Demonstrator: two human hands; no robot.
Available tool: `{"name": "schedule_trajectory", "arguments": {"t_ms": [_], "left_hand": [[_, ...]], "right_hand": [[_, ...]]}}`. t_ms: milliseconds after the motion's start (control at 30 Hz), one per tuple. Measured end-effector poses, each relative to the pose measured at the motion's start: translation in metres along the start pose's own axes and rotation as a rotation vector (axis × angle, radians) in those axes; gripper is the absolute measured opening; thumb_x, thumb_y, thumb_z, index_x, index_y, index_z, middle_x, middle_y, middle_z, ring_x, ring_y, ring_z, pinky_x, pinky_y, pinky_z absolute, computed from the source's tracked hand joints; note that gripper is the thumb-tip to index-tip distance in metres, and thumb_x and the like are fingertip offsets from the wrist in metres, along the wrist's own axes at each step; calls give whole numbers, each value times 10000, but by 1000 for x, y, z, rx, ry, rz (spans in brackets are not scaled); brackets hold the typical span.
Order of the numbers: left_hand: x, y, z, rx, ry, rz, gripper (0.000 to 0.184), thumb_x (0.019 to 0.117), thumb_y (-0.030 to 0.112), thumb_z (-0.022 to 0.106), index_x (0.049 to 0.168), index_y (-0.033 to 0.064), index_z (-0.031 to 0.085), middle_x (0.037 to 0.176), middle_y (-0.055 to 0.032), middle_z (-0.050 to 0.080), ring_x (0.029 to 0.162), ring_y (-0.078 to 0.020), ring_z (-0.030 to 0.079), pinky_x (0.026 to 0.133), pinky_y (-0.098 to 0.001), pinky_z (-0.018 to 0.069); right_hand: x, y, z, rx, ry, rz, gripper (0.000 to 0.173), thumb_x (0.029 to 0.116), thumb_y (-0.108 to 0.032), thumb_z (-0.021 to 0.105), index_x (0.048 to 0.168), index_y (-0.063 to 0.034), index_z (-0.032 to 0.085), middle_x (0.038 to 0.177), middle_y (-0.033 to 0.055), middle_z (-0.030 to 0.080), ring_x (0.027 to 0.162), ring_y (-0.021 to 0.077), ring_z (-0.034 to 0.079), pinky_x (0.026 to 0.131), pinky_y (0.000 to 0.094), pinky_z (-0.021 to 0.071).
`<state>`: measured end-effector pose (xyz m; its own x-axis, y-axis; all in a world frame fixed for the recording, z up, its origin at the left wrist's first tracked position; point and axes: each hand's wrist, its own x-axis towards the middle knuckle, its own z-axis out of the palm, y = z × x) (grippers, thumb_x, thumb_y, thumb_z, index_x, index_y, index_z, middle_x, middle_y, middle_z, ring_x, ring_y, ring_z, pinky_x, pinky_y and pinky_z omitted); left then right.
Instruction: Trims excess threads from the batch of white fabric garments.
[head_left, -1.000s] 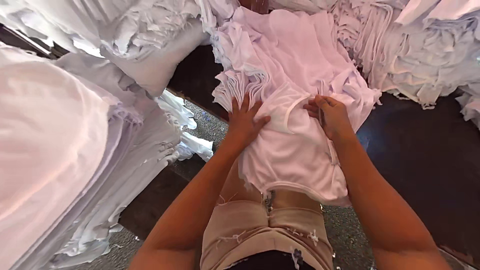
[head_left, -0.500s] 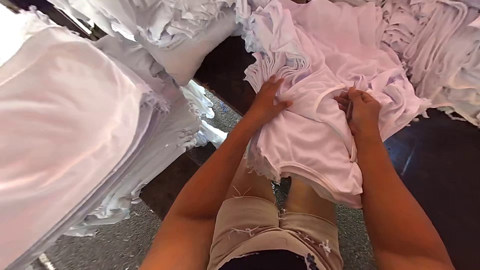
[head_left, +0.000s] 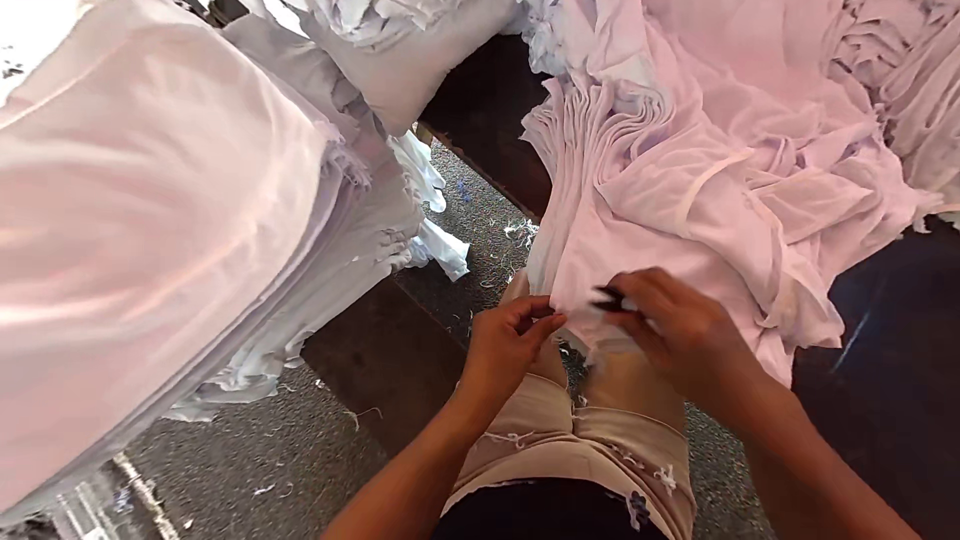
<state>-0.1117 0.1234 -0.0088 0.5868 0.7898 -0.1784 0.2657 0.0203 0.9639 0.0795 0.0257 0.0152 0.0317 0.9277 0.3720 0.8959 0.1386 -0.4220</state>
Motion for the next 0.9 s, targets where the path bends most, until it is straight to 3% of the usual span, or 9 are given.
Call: {"name": "schedule_trajectory", "arguments": {"t_ms": [167, 267, 400, 533, 633, 700, 767, 833, 900], "left_hand": [[-13, -16, -8, 256, 61, 313, 172, 957, 146, 675, 987, 14, 781, 844, -39, 727, 729, 28, 634, 690, -110, 511], [-23, -17, -10, 348, 71, 363, 187, 968, 168, 648, 963, 27, 771, 817, -44, 702, 710, 2, 620, 674, -120, 499], [-39, -11, -11, 161, 51, 341, 158, 945, 131, 663, 936, -11, 732, 801, -17, 687, 708, 61, 608, 674, -82, 504], [-45, -15, 1, 86, -44, 342, 150, 946, 101, 662, 928, -28, 737, 809, -35, 693, 725, 42, 616, 704, -106, 515], [-41, -13, 14, 8, -134, 94, 231, 1011, 165, 609, 921, -23, 707, 774, 0, 654, 663, 36, 584, 638, -132, 498], [-36, -12, 26, -52, -88, 29, 209, 1005, 197, 634, 973, -4, 683, 776, 32, 638, 651, 37, 583, 619, -137, 505], [-31, -15, 43, 59, 74, 177, 265, 934, 246, 725, 974, -13, 684, 808, -4, 647, 676, 3, 572, 629, -154, 486], [-23, -21, 58, 262, 250, 429, 363, 886, 291, 767, 970, -52, 684, 867, -117, 652, 723, -123, 584, 642, -234, 480], [-18, -20, 65, 310, 272, 492, 297, 902, 235, 737, 956, -52, 680, 817, -124, 644, 693, -145, 607, 630, -249, 512]], "right_hand": [[-13, -23, 14, -243, -11, -75, 277, 1045, -223, 549, 1077, -4, 716, 873, 161, 700, 757, 313, 697, 634, 393, 555], [-17, -33, 13, -355, -28, -88, 241, 1032, -186, 564, 1055, 1, 715, 868, 165, 698, 731, 322, 678, 598, 396, 517], [-18, -44, 18, -386, -20, -123, 228, 1032, -170, 561, 1049, -5, 718, 853, 148, 697, 707, 305, 661, 584, 383, 489], [-19, -42, 24, -318, 21, -105, 222, 1030, -140, 555, 991, 3, 721, 778, 139, 676, 661, 289, 651, 566, 371, 493], [-27, -34, 5, -261, 40, 17, 225, 1022, -152, 573, 1038, 8, 730, 819, 154, 687, 715, 310, 678, 614, 413, 542], [-36, -28, -8, -212, 65, 88, 250, 1029, -182, 571, 1065, 9, 728, 861, 161, 696, 764, 312, 690, 663, 421, 558], [-46, -24, -13, -184, 101, 136, 273, 1036, -207, 564, 1066, 9, 727, 888, 164, 701, 787, 295, 689, 699, 401, 558], [-57, -24, -12, -162, 134, 160, 284, 1040, -217, 562, 1065, 9, 732, 901, 164, 710, 804, 273, 693, 726, 373, 561], [-65, -26, -8, -136, 159, 167, 284, 1042, -216, 563, 1077, 7, 737, 923, 169, 724, 825, 266, 702, 748, 356, 565]]}}
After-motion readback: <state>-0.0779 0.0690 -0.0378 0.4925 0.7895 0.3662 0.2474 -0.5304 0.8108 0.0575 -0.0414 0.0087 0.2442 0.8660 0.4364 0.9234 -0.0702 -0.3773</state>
